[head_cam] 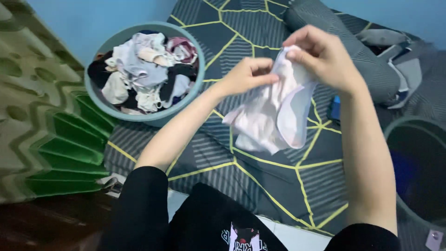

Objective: The person is folding various pieces of laundry, including a blue shirt, green pants, and white underwear, and then placing them into a closet.

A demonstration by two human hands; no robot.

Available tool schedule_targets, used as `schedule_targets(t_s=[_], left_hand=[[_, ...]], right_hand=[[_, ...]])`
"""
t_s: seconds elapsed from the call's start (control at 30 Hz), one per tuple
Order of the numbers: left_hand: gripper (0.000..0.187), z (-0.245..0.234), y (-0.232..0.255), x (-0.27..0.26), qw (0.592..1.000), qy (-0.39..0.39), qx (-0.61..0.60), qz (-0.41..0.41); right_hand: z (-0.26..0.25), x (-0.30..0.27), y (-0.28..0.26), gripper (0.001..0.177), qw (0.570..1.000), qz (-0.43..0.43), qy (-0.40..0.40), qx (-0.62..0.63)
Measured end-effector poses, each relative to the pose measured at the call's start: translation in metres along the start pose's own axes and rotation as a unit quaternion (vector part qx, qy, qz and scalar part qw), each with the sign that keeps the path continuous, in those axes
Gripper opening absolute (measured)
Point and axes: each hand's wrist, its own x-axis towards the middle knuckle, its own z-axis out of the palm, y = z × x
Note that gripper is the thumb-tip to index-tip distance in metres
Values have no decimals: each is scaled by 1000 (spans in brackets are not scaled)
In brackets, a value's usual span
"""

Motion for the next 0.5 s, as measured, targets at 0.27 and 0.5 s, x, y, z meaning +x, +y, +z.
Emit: schedule_targets(t_s=[0.27, 0.5], left_hand=[[18, 111, -4, -28, 974, 157, -44, -155], [23, 141, -31, -54, 962, 174, -142, -153]], right_hand=[[68, -112, 28, 16, 951, 2, 265, -161], [107, -153, 18, 23, 958, -10, 272, -90]])
